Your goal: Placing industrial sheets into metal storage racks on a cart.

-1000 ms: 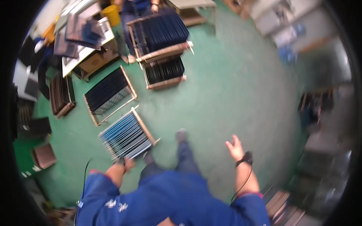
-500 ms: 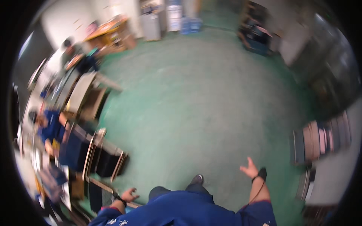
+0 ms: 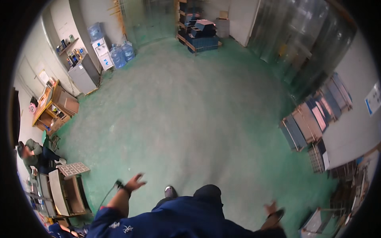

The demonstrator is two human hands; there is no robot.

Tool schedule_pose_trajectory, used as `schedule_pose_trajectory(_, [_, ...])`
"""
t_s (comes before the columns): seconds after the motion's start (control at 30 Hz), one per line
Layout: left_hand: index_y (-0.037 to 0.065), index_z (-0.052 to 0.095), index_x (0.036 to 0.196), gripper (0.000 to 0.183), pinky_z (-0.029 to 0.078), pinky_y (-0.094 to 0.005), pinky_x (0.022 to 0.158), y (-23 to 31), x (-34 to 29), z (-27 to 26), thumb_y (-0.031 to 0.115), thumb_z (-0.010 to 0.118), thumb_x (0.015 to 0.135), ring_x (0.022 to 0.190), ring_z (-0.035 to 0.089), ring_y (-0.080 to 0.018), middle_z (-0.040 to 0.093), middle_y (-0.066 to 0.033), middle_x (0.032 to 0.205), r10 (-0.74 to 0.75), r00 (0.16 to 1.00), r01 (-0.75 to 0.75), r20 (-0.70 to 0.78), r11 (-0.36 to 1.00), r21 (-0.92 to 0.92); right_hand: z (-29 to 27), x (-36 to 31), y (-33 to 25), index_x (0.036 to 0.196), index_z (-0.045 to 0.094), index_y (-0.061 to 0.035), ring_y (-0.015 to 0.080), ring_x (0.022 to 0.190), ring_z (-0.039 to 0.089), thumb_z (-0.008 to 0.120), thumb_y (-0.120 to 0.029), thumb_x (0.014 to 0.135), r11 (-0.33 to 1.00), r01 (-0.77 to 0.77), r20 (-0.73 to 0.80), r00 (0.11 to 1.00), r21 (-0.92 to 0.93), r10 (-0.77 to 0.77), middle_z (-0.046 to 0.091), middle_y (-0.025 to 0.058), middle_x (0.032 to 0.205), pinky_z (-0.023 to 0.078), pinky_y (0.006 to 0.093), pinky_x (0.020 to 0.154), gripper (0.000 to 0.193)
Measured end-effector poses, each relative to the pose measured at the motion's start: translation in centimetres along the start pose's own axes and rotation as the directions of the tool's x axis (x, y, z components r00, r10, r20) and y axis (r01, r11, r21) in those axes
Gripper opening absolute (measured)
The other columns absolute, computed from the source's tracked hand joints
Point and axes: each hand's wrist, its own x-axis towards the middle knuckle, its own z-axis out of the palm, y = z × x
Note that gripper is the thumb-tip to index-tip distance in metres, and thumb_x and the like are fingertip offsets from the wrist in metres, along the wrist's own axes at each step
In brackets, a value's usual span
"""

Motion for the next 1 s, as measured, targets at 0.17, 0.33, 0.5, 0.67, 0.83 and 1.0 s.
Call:
schedule_pose_trajectory(0.17, [0.014, 0.045, 0.136, 0.066, 0.041, -0.0421, 0.103, 23.1, 19.3, -12.9, 0.036, 0.071, 0.081, 0.124, 0.048, -0.0336, 0.05, -0.0191, 0.133, 0.39, 0.92, -0.392, 0.043, 0.919, 0.051, 5.3, -4.9, -10.2, 0.123, 0.037, -0.0207, 0.032, 0.083, 0.055, 0.075, -0.024, 0.077, 0.808, -0.366, 0.122, 0.929, 0.461, 0.351, 0.055, 0.0157, 0.098, 0.05, 0.0467, 0.052, 0.06])
schedule_pose_trajectory(0.33, [0.015, 0.048, 0.132, 0.068, 0.043, -0.044, 0.1, 20.6, 32.2, -19.6, 0.047, 0.073, 0.077, 0.122, 0.051, -0.0351, 0.056, -0.0186, 0.126, -0.064, 0.998, 0.069, -0.027, 0.934, 0.35, -7.5, 9.1, -31.6, 0.13, 0.032, -0.0275, 0.0224, 0.092, 0.05, 0.064, -0.013, 0.085, 0.682, -0.292, 0.17, 0.955, 0.671, 0.242, 0.052, 0.0058, 0.103, 0.048, 0.047, 0.074, 0.057])
schedule_pose_trajectory(0.5, [0.013, 0.041, 0.138, 0.076, 0.042, -0.0444, 0.101, 9.4, 31.6, -14.3, 0.045, 0.074, 0.078, 0.118, 0.053, -0.0357, 0.055, -0.021, 0.128, -0.398, 0.903, 0.399, 0.161, 0.916, 0.029, -14.7, 19.4, -50.3, 0.139, 0.026, -0.0235, 0.0141, 0.092, 0.052, 0.06, -0.014, 0.089, 0.552, -0.034, 0.128, 0.983, 0.833, -0.133, 0.054, -0.0023, 0.098, 0.049, 0.0426, 0.075, 0.061])
schedule_pose_trajectory(0.67, [0.012, 0.057, 0.127, 0.038, 0.033, -0.0439, 0.108, 10.1, 42.1, -15.6, 0.029, 0.053, 0.093, 0.118, 0.052, -0.0353, 0.056, -0.0197, 0.126, -0.367, 0.93, 0.346, 0.013, 0.888, 0.304, -25.9, 41.2, -55.7, 0.136, 0.031, -0.0207, 0.0129, 0.086, 0.056, 0.056, -0.014, 0.09, 0.576, 0.195, -0.21, 0.977, 0.793, -0.042, 0.057, -0.001, 0.095, 0.051, 0.034, 0.065, 0.052])
schedule_pose_trajectory(0.83, [0.003, 0.05, 0.132, 0.062, 0.043, -0.0417, 0.101, 24.3, 68.9, -21.5, 0.027, 0.072, 0.079, 0.126, 0.047, -0.0356, 0.046, -0.022, 0.139, -0.146, 0.967, 0.201, -0.21, 0.941, 0.271, -20.6, 52.9, -54.4, 0.136, 0.029, -0.0191, 0.0177, 0.083, 0.056, 0.071, -0.016, 0.082, 0.811, 0.466, -0.581, 0.789, 0.354, -0.199, 0.054, 0.0037, 0.084, 0.051, 0.0382, 0.069, 0.068])
schedule_pose_trajectory(1.0, [0.007, 0.055, 0.125, 0.052, 0.046, -0.0371, 0.096, 68.9, 93.2, -19.0, 0.025, 0.074, 0.08, 0.116, 0.054, -0.0289, 0.053, -0.0137, 0.128, 0.468, 0.883, -0.468, 0.048, 0.884, 0.005, -14.7, 48.4, -58.6, 0.129, 0.033, -0.0252, 0.0329, 0.106, 0.049, 0.066, -0.018, 0.083, 0.409, -0.481, 0.194, 0.798, 0.776, 0.57, 0.051, 0.0107, 0.111, 0.044, 0.0596, 0.074, 0.057])
